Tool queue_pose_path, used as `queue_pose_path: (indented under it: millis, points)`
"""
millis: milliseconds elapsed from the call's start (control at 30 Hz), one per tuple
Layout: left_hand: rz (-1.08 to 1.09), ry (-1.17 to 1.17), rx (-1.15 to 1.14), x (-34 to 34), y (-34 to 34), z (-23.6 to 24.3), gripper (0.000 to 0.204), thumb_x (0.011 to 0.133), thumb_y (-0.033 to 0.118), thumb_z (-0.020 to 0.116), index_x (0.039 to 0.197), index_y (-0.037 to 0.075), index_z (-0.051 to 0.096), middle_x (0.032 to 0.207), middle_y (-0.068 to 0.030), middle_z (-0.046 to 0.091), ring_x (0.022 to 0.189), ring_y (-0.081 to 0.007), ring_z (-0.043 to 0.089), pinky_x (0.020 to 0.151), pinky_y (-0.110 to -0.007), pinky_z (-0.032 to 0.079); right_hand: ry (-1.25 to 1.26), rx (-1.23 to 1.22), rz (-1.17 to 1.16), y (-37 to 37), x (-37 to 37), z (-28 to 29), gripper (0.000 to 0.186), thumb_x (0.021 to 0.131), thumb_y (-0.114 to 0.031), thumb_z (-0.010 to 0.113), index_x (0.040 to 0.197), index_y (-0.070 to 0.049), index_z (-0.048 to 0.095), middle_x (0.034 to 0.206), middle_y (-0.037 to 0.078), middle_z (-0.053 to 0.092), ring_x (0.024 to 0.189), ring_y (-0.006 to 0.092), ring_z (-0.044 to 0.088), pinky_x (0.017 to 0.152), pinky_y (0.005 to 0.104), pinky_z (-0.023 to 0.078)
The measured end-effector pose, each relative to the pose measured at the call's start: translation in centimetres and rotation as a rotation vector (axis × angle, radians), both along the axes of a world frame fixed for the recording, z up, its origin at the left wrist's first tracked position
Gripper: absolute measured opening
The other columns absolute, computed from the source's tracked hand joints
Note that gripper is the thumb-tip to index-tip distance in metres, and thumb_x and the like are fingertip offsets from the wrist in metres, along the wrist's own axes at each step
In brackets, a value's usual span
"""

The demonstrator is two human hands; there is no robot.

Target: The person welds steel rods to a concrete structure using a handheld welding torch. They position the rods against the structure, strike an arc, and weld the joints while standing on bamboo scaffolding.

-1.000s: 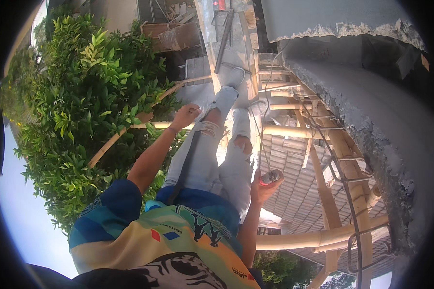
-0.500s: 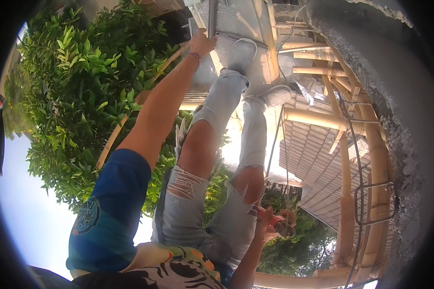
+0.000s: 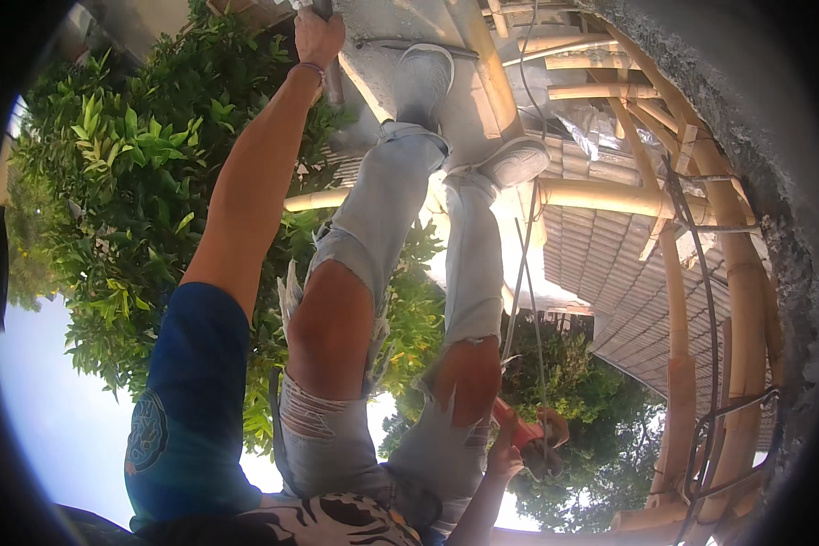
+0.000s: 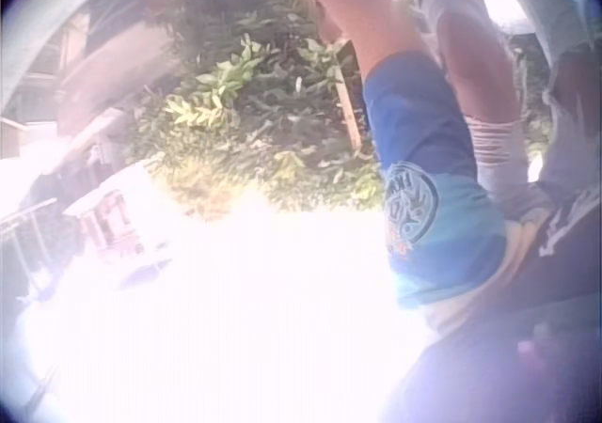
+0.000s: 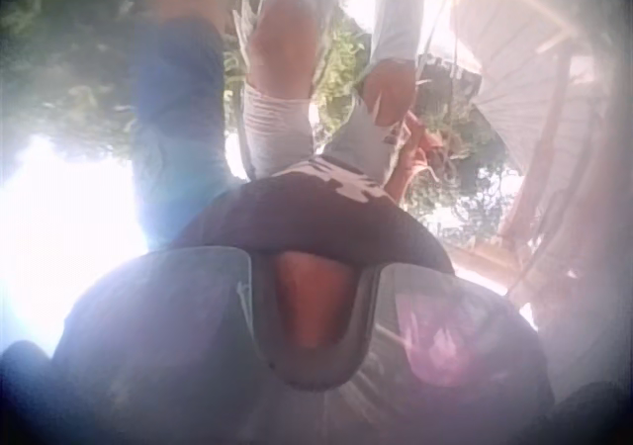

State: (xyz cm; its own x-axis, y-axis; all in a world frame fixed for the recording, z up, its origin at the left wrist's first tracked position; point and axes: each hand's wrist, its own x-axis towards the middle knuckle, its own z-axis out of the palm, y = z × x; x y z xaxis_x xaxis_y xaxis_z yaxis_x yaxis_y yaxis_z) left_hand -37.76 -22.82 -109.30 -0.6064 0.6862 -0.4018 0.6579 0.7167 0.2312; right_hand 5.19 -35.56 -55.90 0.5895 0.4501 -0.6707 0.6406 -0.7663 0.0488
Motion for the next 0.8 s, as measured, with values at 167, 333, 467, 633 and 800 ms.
queue_pose_path:
  millis: [167,333,467,633,800]
  points:
    - [0.180,-0.135,0.015,1.3,0.1,13.5,0.044,0.086,0.029,0.065,0.110,-0.007,0.056,0.092,-0.0308,0.068,0.091,-0.0468,0.067,0.083,-0.050,0.053,0.150,0.142,-0.012,0.7,0.0,3.1,0.042,0.086,-0.012,0.079,0.110,-0.003,0.047,0.108,0.008,0.047,0.097,0.0202,0.048,0.089,0.0328,0.042]
    - [0.138,-0.329,-0.162,1.2,-2.5,27.6,0.045,0.085,0.036,0.072,0.097,-0.005,0.059,0.077,-0.0237,0.066,0.074,-0.0414,0.067,0.070,-0.046,0.051,0.313,0.309,0.067,-0.9,2.6,7.1,0.045,0.085,-0.015,0.080,0.111,-0.003,0.046,0.109,0.007,0.044,0.089,0.0173,0.049,0.072,0.0306,0.049]
    - [0.020,-0.439,-0.200,0.5,-5.8,39.7,0.043,0.086,0.035,0.073,0.097,-0.004,0.057,0.072,-0.0244,0.063,0.071,-0.0437,0.065,0.066,-0.048,0.049,0.270,0.302,0.230,-3.0,5.5,12.1,0.046,0.082,-0.014,0.080,0.112,-0.003,0.048,0.109,0.009,0.047,0.093,0.0202,0.051,0.077,0.0368,0.048]
    - [-0.124,-0.498,-0.290,-0.7,-9.0,54.8,0.041,0.088,0.029,0.069,0.109,-0.005,0.056,0.077,-0.0274,0.065,0.076,-0.0471,0.065,0.069,-0.051,0.050,0.087,0.510,0.168,-7.3,6.8,17.9,0.042,0.082,-0.014,0.072,0.116,0.003,0.056,0.111,0.017,0.055,0.101,0.0361,0.056,0.088,0.0469,0.048]
    - [-0.315,-0.506,-0.288,-0.7,-13.6,68.2,0.023,0.087,0.019,0.068,0.098,0.002,0.056,0.068,-0.0201,0.060,0.065,-0.0424,0.064,0.059,-0.053,0.047,0.011,0.649,-0.108,-11.4,8.4,21.0,0.046,0.078,-0.019,0.079,0.114,-0.003,0.056,0.108,0.011,0.057,0.098,0.0281,0.057,0.091,0.0417,0.048]
